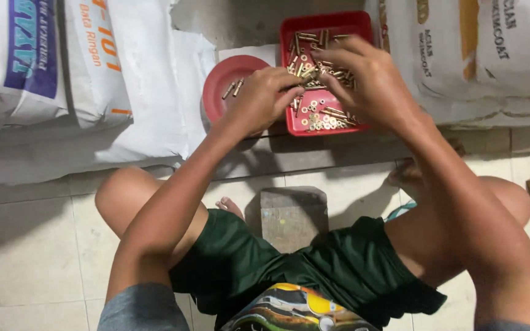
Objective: Assembling metal bolts and nuts by hand from storage trays while seated in a warehouse area.
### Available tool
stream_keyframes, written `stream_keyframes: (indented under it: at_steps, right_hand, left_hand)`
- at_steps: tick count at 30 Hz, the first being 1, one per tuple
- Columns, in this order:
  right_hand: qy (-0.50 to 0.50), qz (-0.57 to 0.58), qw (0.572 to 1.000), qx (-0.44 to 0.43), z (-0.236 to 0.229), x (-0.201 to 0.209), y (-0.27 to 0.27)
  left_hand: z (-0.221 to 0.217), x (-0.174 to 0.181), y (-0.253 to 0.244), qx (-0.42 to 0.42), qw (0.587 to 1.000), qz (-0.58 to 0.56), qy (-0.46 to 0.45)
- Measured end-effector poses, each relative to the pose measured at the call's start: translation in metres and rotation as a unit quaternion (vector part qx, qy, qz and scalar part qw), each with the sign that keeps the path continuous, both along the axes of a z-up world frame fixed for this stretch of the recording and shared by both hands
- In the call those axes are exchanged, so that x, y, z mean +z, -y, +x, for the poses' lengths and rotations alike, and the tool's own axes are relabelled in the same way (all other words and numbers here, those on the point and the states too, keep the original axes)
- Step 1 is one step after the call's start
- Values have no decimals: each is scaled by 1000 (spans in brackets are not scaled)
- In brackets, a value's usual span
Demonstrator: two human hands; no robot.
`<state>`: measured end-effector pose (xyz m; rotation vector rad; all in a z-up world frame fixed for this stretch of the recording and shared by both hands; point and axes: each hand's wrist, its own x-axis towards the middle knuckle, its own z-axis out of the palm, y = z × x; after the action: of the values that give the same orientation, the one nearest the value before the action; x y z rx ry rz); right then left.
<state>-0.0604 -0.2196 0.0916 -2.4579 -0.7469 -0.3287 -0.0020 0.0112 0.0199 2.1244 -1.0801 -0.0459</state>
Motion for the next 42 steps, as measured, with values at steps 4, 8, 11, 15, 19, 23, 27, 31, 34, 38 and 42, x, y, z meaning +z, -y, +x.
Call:
stream_keyframes:
  at_steps: [4, 8, 11, 15, 19, 23, 27, 31, 34, 38, 42]
  right_hand:
    - [-69, 32, 997, -22, -13, -15, 0]
    - [-131, 131, 980, -75, -12, -12, -12]
    - [-201, 213, 951, -101, -7, -17, -21]
    - [-305, 324, 885, -136, -6, -30, -40]
    - [-334, 460, 816, -106, 6, -73, -61]
    - [-407, 483, 753, -183, 9, -109, -86]
    - [-412, 536, 704, -219, 25, -159, -105]
    - [-421, 341, 790, -286, 37, -153, -89]
    - [-296, 248, 881, -274, 38, -184, -37]
    - [-226, 60, 928, -289, 24, -212, 36]
    - [-213, 27, 919, -329, 18, -299, 89]
  left_hand:
    - [-5, 13, 1, -10, 998, 5, -59]
    - [1, 5, -4, -15, 1000, -11, -23]
    - [8, -3, -8, 1, 997, -10, 79]
    - [8, -11, -21, 25, 985, 14, 172]
    - [9, -11, -33, 104, 990, -67, -64]
    - [3, -41, -48, 181, 956, -96, -212]
    - [11, -86, -58, 219, 955, -108, -168]
    - [38, -148, -75, 255, 958, -8, -129]
    - [36, -151, -65, 279, 948, 15, -152]
    - [23, -128, -27, 158, 973, 51, -159]
    - [19, -135, 19, -7, 990, 85, -109]
